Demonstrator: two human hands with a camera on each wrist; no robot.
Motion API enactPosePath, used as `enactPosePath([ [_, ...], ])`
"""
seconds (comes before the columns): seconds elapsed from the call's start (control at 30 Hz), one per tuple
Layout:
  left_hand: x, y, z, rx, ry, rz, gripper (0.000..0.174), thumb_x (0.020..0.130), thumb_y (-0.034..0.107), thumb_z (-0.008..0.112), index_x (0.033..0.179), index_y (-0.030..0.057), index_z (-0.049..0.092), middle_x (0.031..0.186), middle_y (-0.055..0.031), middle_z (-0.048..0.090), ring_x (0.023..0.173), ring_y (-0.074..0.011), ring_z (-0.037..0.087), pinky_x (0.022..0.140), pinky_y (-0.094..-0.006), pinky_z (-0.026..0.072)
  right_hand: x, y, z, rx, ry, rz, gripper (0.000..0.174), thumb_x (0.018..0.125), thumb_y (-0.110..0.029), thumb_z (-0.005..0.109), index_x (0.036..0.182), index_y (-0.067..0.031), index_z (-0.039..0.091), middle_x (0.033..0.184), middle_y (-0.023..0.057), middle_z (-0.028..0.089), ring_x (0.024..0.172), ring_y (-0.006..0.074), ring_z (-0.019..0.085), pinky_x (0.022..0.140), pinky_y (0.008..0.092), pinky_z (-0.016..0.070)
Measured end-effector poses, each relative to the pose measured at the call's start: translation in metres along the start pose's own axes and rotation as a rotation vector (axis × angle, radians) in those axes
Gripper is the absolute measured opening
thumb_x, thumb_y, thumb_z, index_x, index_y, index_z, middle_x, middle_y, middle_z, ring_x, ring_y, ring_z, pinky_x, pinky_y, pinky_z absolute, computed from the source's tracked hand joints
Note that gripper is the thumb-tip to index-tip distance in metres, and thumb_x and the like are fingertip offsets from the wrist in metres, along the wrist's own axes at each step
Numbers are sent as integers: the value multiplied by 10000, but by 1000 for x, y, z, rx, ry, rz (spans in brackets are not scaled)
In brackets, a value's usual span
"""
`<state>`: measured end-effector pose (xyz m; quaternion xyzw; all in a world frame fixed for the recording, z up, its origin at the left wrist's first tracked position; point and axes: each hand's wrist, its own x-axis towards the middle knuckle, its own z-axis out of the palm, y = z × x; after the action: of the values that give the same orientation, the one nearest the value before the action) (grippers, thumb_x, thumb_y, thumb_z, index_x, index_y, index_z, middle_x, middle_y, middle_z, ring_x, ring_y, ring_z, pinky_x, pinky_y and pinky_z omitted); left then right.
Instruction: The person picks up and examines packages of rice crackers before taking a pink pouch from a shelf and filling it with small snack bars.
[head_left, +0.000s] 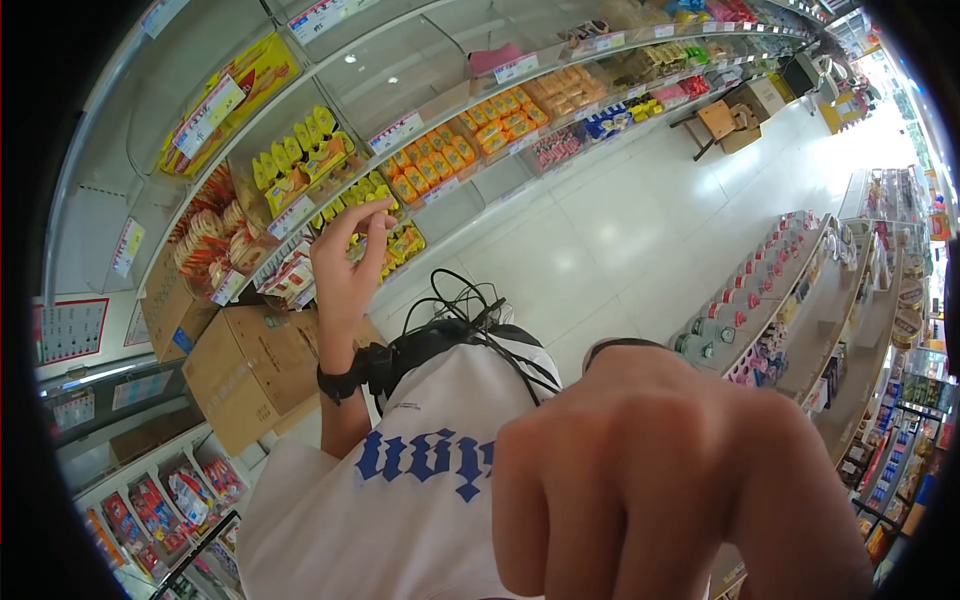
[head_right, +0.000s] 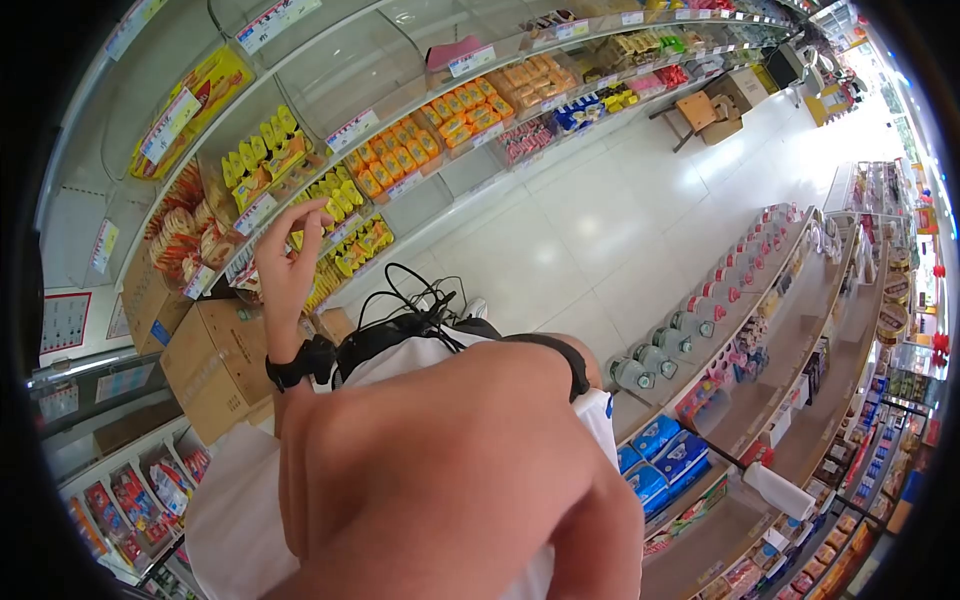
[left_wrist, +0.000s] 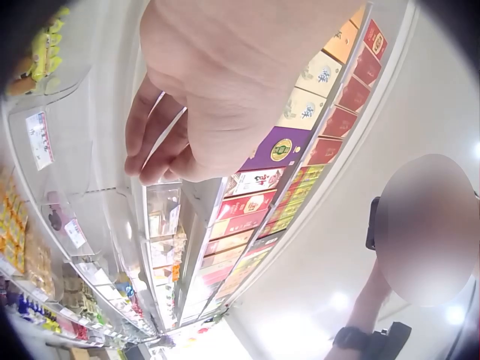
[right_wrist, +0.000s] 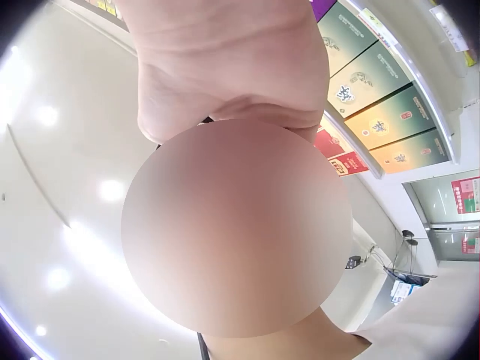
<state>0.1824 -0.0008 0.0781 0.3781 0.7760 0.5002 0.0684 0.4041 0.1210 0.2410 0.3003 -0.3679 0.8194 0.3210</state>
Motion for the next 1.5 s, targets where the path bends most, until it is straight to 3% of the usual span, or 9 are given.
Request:
enactPosePath([
  [1.07,19,-19,-14,-28,13,45,185,969,13,603,1130,-8,694,927,-106,743,823,-151,691,783,-289,535,28,26,-5,37,-2,53,231,905,-199,658,1039,-42,555,681,58,554,469,121,432,438,287,301],
  [1.17,16,-22,-16,-75,11,-3,187,986,16,591,1144,-17,686,927,-107,742,872,-151,692,824,-293,529,35,26,-6,28,0,44,247,902,-208,664,1043,-41,550,681,57,552,464,116,427,434,284,296],
  [1.33,16,-25,-18,-73,36,37,162,971,14,613,1108,-7,695,895,-102,724,809,-160,694,754,-286,532,17,46,18,26,229,68,273,897,-222,674,1051,-38,543,681,54,550,457,109,418,429,280,288],
  [1.37,16,-24,-20,-75,31,35,160,971,15,614,1106,-9,694,895,-102,722,812,-160,695,754,-287,531,24,45,18,-118,77,63,461,858,-290,772,1193,-48,567,723,9,534,493,63,408,456,240,305],
  [1.43,13,-22,-20,-91,3,19,158,968,13,616,1104,-10,692,900,-102,720,819,-161,696,756,-287,532,37,44,15,-175,-133,90,555,844,-317,829,1285,-70,600,735,-20,515,515,38,401,475,215,320],
  [1.5,8,-22,-19,-117,-34,-12,159,962,7,618,1103,-9,691,910,-102,717,825,-163,698,760,-286,533,53,49,3,6,-248,151,349,894,-237,748,1185,-95,619,676,10,510,485,79,408,459,247,314],
])
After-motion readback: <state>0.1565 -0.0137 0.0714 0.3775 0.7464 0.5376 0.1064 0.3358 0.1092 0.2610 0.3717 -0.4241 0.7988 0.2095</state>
